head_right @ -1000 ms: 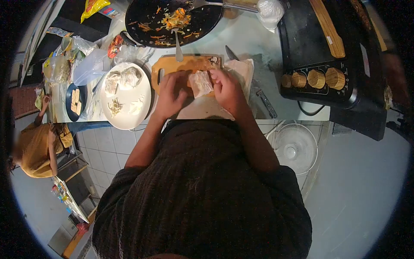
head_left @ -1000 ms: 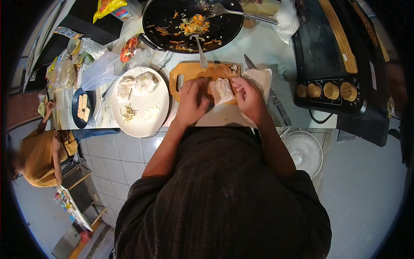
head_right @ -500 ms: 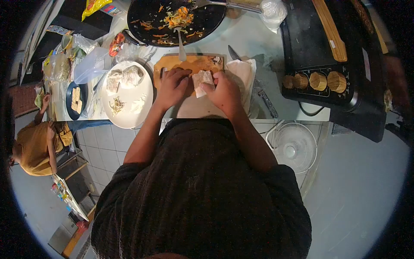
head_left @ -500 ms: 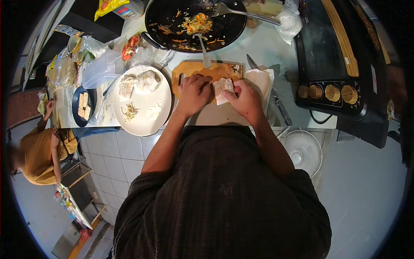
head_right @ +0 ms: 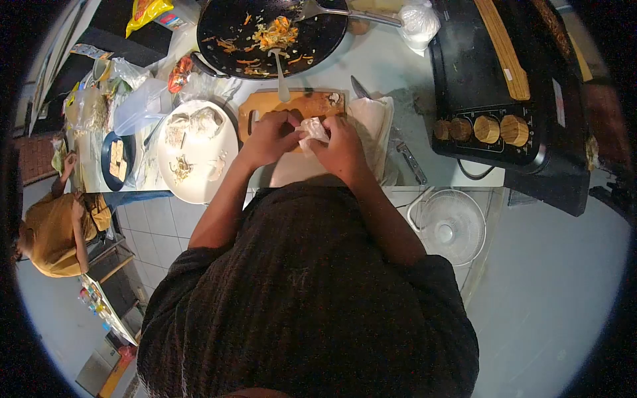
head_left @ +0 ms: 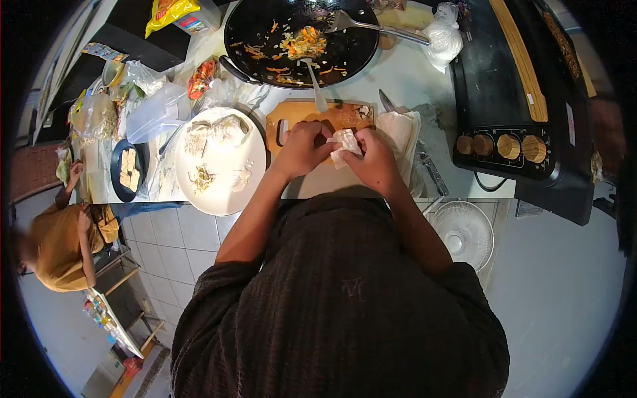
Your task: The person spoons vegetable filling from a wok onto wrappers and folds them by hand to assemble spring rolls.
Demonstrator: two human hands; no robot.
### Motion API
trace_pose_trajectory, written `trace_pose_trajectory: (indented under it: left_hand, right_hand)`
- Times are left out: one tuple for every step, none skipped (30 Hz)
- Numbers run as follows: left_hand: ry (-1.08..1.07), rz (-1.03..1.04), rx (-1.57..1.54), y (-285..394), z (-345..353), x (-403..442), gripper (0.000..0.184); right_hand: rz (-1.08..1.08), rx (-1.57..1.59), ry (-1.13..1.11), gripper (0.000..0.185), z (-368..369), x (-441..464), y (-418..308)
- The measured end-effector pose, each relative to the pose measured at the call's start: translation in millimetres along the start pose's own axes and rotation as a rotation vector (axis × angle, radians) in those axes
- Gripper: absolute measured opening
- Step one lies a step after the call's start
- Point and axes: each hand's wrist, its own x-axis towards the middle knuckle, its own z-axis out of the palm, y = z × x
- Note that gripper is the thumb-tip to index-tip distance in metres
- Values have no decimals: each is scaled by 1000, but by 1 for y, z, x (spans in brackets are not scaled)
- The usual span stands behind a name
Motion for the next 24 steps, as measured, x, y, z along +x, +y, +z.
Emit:
trace_pose_trajectory:
  left_hand:
    - [0,-1,-1,-2,1,-1,29]
    - [-20,13,-55,-7,2,-2,28]
    - [-40,27,-108,-10,4,-3,27]
    - [-36,26,-107,-12,5,-3,27]
    - [-59,27,-166,-14,6,-3,26]
    - [-83,27,-227,-16,8,-4,25]
    - [-79,25,-225,-12,5,-6,25]
    - [-68,44,-209,-6,1,-8,24]
    - [-57,64,-193,-2,-1,-9,24]
    - [-54,63,-192,-2,-1,-9,24]
    - [-79,45,-229,-3,-2,-9,24]
    - [-103,26,-267,-3,-2,-9,24]
    - [-93,23,-268,-4,-1,-11,24]
    - [-103,2,-297,-4,0,-12,24]
    - [-111,-19,-326,-5,1,-13,23]
    - [-96,-24,-325,-9,4,-13,23]
    - [-95,-15,-381,-13,8,-14,22]
    - [-95,-6,-437,-17,10,-16,21]
    - [-82,-11,-434,-14,8,-17,21]
    - [-80,-39,-447,-9,7,-19,20]
    - [-80,-67,-461,-5,7,-21,20]
    - [-72,-73,-461,-4,9,-22,20]
    - [-14,-46,-480,-3,13,-25,20]
    - [46,-18,-496,-3,15,-26,21]
  right_hand:
    - [4,50,-17,39,-1,0,-1]
    - [7,100,-35,38,-1,1,-1]
    - [5,101,-36,38,-3,1,-2]
    - [32,129,-64,38,-7,1,-5]
    - [57,158,-93,39,-10,2,-8]
    - [52,160,-95,39,-12,1,-10]
    - [31,168,-97,39,-15,1,-13]
    - [9,175,-97,39,-17,1,-13]
    - [6,176,-99,39,-17,1,-12]
    - [-8,196,-100,40,-16,2,-9]
    - [-23,216,-102,40,-15,2,-6]
    - [-28,216,-106,40,-11,2,0]
    - [-46,276,-97,40,-7,3,3]
    - [-69,336,-92,40,-6,5,6]
    - [-81,334,-104,40,-6,7,10]
    - [-65,345,-113,40,-7,7,9]
    - [-47,358,-123,40,-7,7,8]
    - [-56,361,-134,40,-7,7,7]
    - [-20,411,-139,39,-7,7,9]
    - [18,461,-143,39,-6,9,10]
    - [11,462,-152,39,-5,11,12]
    - [62,459,-167,39,-4,11,13]
    - [115,455,-183,39,-4,11,15]
    - [112,458,-192,39,-5,12,16]
